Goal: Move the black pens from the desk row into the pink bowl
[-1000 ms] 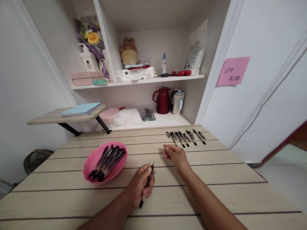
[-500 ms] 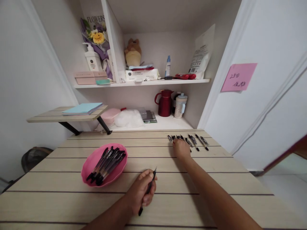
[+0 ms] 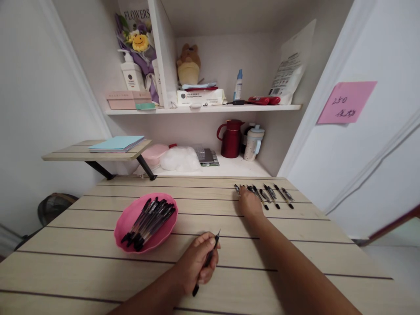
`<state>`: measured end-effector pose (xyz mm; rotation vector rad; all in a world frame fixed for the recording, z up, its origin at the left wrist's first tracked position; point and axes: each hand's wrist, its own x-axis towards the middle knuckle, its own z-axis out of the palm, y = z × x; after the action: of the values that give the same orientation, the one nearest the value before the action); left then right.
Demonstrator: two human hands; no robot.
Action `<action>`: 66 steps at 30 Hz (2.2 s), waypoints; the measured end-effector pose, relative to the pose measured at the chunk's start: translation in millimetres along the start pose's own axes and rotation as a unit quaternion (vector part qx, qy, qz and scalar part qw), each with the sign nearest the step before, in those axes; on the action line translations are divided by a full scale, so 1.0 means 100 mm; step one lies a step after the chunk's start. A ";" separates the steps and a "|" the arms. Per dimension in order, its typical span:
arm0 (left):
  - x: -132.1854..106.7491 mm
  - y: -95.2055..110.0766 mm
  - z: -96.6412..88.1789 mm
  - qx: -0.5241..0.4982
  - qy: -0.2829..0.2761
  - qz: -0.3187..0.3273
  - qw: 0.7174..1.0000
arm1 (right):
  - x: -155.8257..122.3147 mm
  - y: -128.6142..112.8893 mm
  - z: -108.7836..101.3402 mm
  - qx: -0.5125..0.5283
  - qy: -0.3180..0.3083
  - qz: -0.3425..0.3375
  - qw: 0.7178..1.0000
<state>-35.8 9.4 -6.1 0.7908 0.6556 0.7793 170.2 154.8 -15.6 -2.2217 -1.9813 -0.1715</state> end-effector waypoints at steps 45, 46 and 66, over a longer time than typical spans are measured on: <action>0.09 0.03 -0.03 -0.274 0.101 0.133 0.947 | -1.80 -0.67 -0.29 0.610 -0.255 -0.017 0.750; 0.09 0.03 -0.03 -0.278 0.100 0.137 0.945 | -1.80 -0.69 -0.29 0.603 -0.242 -0.012 0.760; 0.13 0.01 -0.12 -0.204 0.070 0.082 0.973 | -0.37 -0.17 -0.35 0.097 -0.037 0.053 0.993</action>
<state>-37.8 24.4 -14.8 0.4173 0.5340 1.0867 149.3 113.6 12.4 -2.2305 -1.8212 0.1125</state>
